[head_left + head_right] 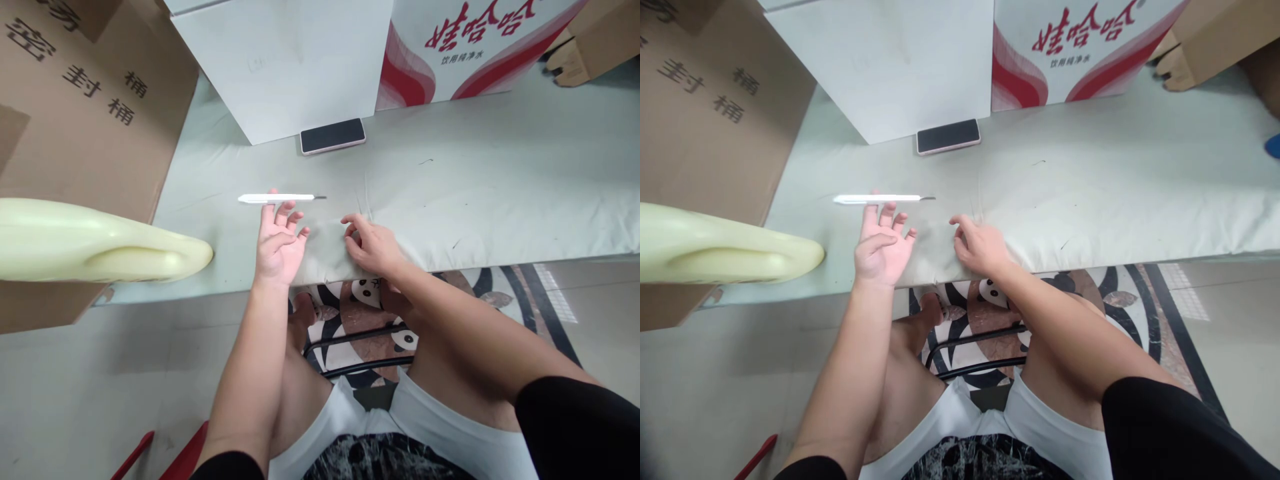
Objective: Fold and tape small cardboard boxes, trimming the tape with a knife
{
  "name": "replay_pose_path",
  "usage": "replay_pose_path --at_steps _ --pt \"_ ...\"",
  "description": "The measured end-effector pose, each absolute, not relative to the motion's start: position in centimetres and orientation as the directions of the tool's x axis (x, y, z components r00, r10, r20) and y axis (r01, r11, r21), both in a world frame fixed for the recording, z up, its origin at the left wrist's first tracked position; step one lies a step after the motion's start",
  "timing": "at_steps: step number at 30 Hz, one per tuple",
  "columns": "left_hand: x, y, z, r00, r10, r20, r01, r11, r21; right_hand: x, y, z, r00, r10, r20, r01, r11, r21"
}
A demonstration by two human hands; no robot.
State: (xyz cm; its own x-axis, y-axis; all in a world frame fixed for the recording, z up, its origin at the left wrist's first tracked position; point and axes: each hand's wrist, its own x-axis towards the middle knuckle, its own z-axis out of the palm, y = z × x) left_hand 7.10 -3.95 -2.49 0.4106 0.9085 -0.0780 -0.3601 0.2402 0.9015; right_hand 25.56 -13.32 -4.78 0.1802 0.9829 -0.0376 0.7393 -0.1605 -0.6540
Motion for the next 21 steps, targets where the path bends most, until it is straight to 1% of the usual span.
replay_pose_path --at_steps 6,11,17,21 --pt "7.27 -4.11 -2.17 0.404 0.915 -0.020 -0.374 0.185 0.909 25.58 -13.32 -4.79 0.176 0.984 -0.022 0.740 -0.147 -0.657" --pt "7.04 -3.93 -2.42 0.403 0.914 -0.047 -0.352 0.202 0.914 25.58 -13.40 -4.99 0.182 0.983 -0.012 0.738 -0.145 -0.659" --pt "7.26 -4.07 -2.25 0.413 0.911 -0.006 -0.402 0.188 0.896 25.59 -13.38 -4.84 0.178 0.984 -0.018 0.742 -0.147 -0.654" --pt "7.20 -4.17 -2.09 0.418 0.908 -0.037 -0.380 0.211 0.901 25.56 -13.32 -4.83 0.184 0.982 -0.031 0.744 -0.160 -0.648"
